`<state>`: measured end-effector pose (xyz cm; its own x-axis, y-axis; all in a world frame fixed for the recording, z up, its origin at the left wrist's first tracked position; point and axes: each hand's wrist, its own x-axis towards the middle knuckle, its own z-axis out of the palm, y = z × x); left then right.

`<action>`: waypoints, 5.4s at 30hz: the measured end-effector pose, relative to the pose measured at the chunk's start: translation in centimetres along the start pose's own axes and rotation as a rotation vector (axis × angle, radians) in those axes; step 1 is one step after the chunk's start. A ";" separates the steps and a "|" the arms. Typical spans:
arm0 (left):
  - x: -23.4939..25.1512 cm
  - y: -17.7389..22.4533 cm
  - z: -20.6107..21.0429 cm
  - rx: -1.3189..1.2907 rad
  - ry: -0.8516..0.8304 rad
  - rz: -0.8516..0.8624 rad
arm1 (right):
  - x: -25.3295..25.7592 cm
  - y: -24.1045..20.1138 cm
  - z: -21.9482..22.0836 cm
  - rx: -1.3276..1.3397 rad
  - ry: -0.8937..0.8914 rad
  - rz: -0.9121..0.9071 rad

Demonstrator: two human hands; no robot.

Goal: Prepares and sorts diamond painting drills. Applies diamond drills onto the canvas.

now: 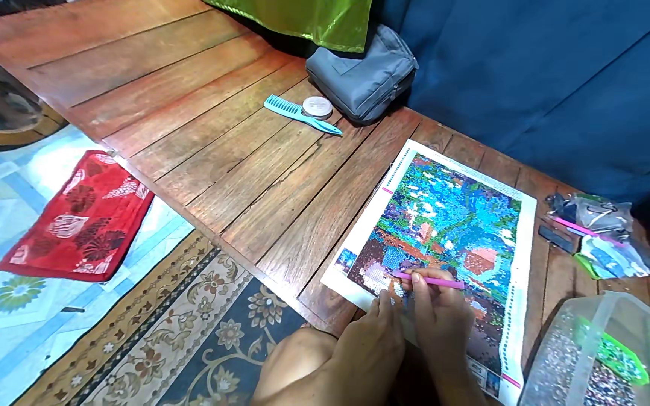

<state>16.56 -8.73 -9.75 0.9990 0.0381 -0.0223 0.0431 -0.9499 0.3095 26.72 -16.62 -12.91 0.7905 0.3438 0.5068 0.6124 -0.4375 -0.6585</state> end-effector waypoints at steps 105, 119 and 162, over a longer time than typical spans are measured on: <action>0.2 -0.2 -1.6 -0.059 -0.196 0.008 | 0.7 -0.3 0.0 0.075 0.027 0.104; 0.5 -0.2 -2.1 -0.095 -0.289 0.002 | 1.5 0.1 -0.7 0.097 -0.114 0.092; 0.6 -0.1 -2.5 -0.118 -0.319 -0.018 | 2.3 -1.2 -2.5 0.759 0.235 0.752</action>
<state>17.15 -7.83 -7.41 0.9457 -0.0622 -0.3190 0.0801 -0.9066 0.4143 27.80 -17.44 -9.56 0.9917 0.0009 -0.1284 -0.1264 0.1847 -0.9746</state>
